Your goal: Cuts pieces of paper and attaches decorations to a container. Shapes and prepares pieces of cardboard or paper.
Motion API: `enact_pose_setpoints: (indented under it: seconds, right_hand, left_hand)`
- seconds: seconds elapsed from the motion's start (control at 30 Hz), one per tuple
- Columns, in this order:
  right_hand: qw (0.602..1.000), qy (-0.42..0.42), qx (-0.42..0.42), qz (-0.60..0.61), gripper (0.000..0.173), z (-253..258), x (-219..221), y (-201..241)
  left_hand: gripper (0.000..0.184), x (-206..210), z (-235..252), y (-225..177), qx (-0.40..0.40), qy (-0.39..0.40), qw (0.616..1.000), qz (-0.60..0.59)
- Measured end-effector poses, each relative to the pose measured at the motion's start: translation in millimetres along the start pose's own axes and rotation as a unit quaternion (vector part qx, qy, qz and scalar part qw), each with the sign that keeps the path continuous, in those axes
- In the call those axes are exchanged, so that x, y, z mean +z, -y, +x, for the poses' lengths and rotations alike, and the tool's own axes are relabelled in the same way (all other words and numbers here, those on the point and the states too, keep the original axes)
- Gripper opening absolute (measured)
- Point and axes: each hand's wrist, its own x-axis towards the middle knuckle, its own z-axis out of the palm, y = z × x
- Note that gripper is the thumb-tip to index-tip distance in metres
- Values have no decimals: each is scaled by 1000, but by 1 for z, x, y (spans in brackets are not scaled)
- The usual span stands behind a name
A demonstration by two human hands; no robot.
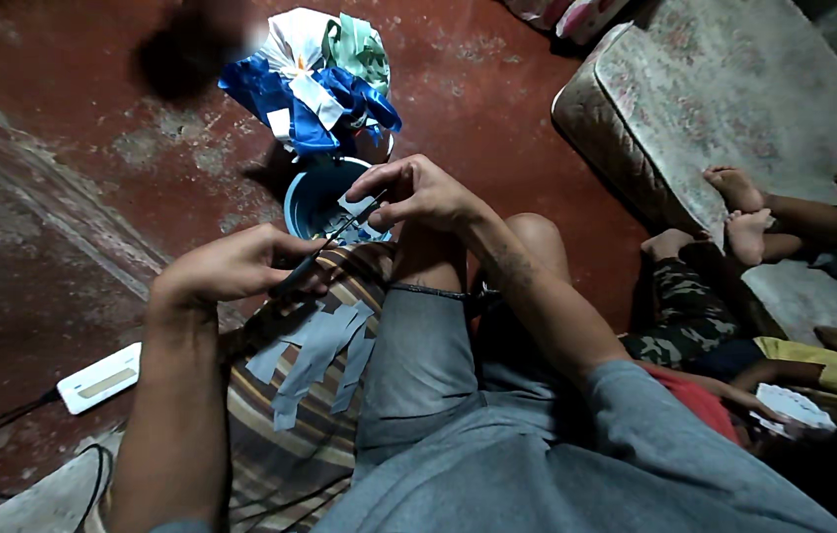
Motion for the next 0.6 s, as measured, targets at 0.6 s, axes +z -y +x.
enact_pose_setpoints:
  seconds: [0.6]
  right_hand:
    - [999, 29, 34, 11, 36, 1, 6, 1]
  left_hand:
    - [43, 2, 3, -5, 12, 20, 1000, -19]
